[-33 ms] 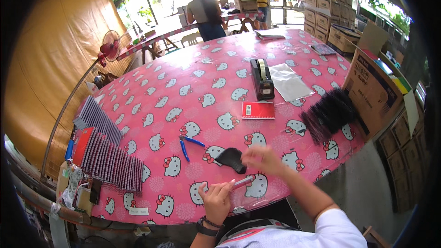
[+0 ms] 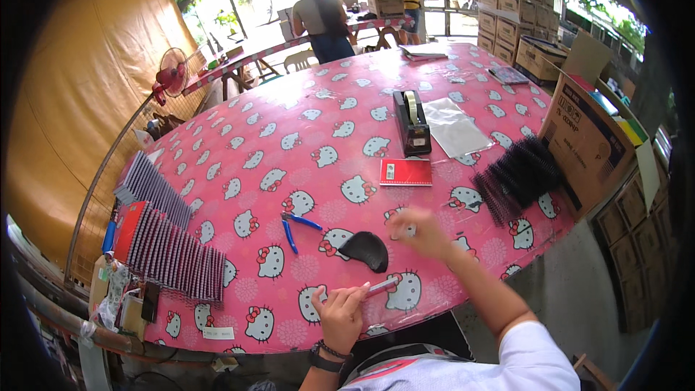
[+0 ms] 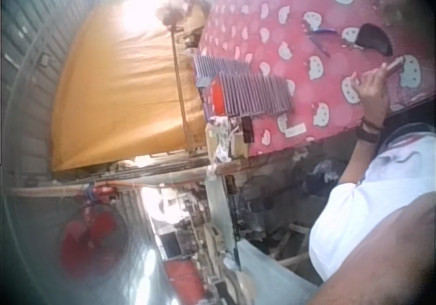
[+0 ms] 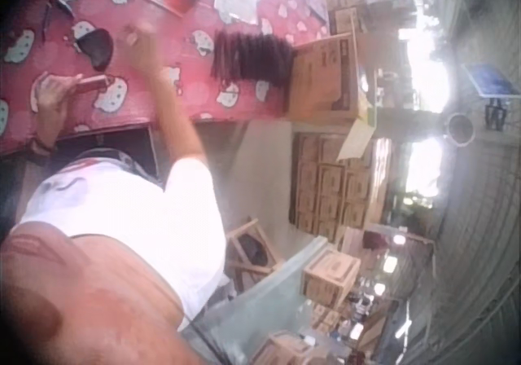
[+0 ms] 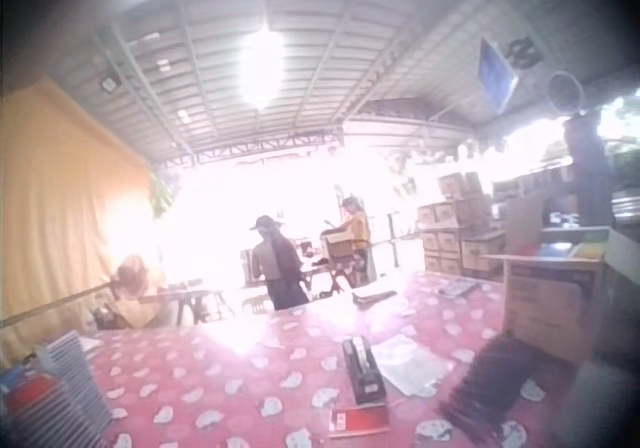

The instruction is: The person repeatedly picks up a red rectangular card and a black hair accessory, inserts the accessory into the card, and places the assembled unit on a stack. The person continues this repetitive assembly process throughout the clip.

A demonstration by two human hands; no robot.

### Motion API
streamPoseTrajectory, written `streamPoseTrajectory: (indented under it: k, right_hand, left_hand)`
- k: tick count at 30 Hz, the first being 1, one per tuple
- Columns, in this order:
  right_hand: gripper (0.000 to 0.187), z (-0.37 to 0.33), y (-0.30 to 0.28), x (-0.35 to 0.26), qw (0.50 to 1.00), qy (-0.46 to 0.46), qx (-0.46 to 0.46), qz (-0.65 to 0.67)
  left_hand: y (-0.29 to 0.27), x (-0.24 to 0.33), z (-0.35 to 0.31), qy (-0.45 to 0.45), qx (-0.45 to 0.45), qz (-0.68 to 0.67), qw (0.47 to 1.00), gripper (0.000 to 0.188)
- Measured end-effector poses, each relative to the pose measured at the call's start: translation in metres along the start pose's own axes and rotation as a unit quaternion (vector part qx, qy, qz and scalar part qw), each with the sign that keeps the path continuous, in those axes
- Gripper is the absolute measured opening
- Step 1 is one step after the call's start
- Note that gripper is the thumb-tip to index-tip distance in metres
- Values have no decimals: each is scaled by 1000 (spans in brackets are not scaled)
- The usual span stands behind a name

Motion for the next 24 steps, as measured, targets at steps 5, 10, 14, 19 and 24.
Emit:
streamPoseTrajectory:
  k: [5,10,14,19,24]
  right_hand:
    - [38,60,-40,97,892,22,-125,-435]
    - [29,80,-24,133,834,-12,-266,-483]
    - [26,88,-14,144,794,-30,-306,-525]
    - [23,97,-9,137,787,-31,-323,-524]
    - [23,110,-34,144,866,79,-193,-454]
  left_hand:
    - [4,5,2,-1,-7,-13,1000,32]
    - [4,2,0,-23,11,-40,999,32]
    - [0,5,2,-41,7,-55,998,25]
    - [1,2,1,-45,7,-54,997,19]
    - [5,1,-2,-34,21,-54,998,18]
Point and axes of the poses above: each hand's wrist, its own z-axis towards the middle knuckle, its own y-axis out of the palm, x = y × z, the point moved 5 cm from there along z, towards the middle knuckle, and after that the axes turned 7 degrees about -y, right-handed, at the moved point
